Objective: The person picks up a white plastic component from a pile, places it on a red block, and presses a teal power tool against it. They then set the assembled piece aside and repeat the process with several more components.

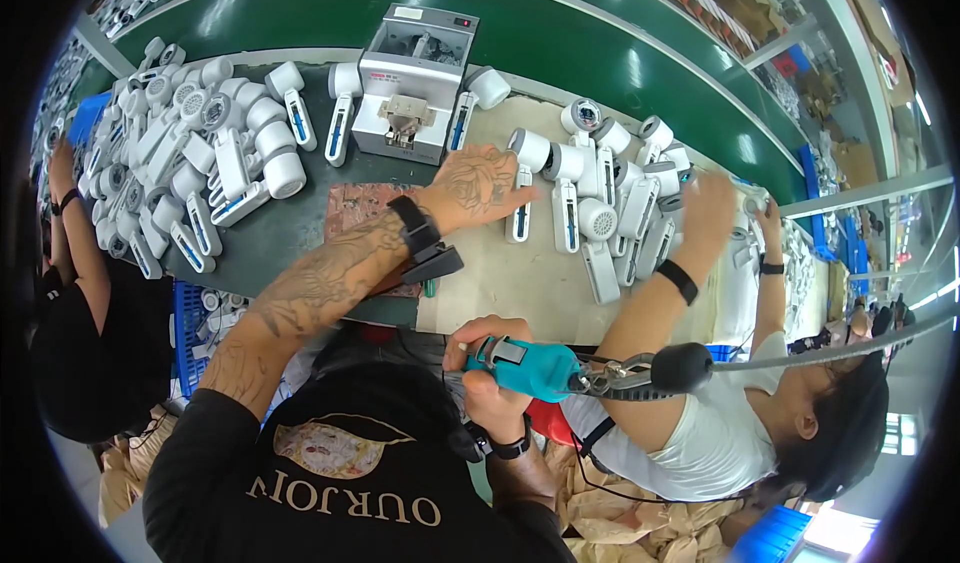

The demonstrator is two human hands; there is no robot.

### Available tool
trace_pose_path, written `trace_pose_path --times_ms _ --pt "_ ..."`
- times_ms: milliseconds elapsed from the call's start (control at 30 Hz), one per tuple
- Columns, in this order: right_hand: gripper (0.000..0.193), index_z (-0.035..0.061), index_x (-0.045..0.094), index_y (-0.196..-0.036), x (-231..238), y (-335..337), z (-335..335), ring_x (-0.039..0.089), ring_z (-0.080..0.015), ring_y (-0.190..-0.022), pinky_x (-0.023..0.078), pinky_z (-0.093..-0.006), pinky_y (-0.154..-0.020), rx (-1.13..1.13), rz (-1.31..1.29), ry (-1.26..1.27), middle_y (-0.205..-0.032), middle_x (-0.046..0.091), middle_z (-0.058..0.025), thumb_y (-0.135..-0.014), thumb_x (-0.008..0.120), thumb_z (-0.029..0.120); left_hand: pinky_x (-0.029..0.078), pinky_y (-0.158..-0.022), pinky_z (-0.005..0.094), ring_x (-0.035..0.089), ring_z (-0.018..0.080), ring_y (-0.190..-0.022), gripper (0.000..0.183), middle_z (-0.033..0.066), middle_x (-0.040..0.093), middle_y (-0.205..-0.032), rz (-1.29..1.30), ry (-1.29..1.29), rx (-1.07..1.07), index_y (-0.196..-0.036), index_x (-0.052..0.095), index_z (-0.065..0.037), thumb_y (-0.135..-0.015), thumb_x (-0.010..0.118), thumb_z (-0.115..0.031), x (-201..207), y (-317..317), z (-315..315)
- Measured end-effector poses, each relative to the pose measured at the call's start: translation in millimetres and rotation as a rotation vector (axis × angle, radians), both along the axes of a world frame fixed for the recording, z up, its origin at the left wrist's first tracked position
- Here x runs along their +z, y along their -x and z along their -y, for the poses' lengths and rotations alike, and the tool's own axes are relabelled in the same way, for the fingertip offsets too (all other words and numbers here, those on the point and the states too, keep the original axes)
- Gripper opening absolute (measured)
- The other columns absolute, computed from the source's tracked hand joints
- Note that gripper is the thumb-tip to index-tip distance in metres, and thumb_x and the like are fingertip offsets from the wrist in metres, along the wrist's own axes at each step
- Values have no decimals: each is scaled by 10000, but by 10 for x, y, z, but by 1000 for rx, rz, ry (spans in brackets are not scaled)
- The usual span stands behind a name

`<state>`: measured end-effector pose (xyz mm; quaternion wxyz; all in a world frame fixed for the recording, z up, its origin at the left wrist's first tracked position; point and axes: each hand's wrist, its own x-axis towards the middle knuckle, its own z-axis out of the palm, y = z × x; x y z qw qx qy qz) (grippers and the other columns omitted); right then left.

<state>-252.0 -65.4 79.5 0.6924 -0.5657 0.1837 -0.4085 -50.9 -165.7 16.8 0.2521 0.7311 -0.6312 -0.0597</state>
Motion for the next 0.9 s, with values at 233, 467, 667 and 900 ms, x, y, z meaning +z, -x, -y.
trace_pose_path --times_ms 233,467,667,900 --pt "712 -15 503 -1019 -98 -92 48 530 -199 -562 423 -306 -503 -7 -39 -7 -655 518 -79 -780 733 615 501 -798 427 635 368 -899 428 146 665 -933 -182 50 64 -944 635 -6 -859 594 -423 76 81 -177" --pt "706 -6 496 -985 -84 -270 242 505 -182 -525 416 -312 -476 -93 -82 97 -639 490 -59 -819 664 660 497 -781 445 640 323 -888 240 113 632 -920 -324 352 16 -927 658 -49 -796 704 -245 285 -222 -1179" --pt "676 -3 504 -1023 92 -744 490 494 -181 -552 426 -316 -525 -18 5 146 -640 482 -63 -889 573 656 491 -786 448 605 341 -923 306 125 601 -935 -245 149 -18 -1023 645 -51 -805 701 -258 148 -560 -1583" --pt "443 -20 531 -1040 203 -1910 853 539 -167 -626 436 -291 -568 -57 25 377 -692 526 -60 -1016 529 422 448 -830 378 543 269 -919 315 72 572 -1002 -97 279 -88 -1075 668 -90 -852 708 -308 -29 -581 -1629"
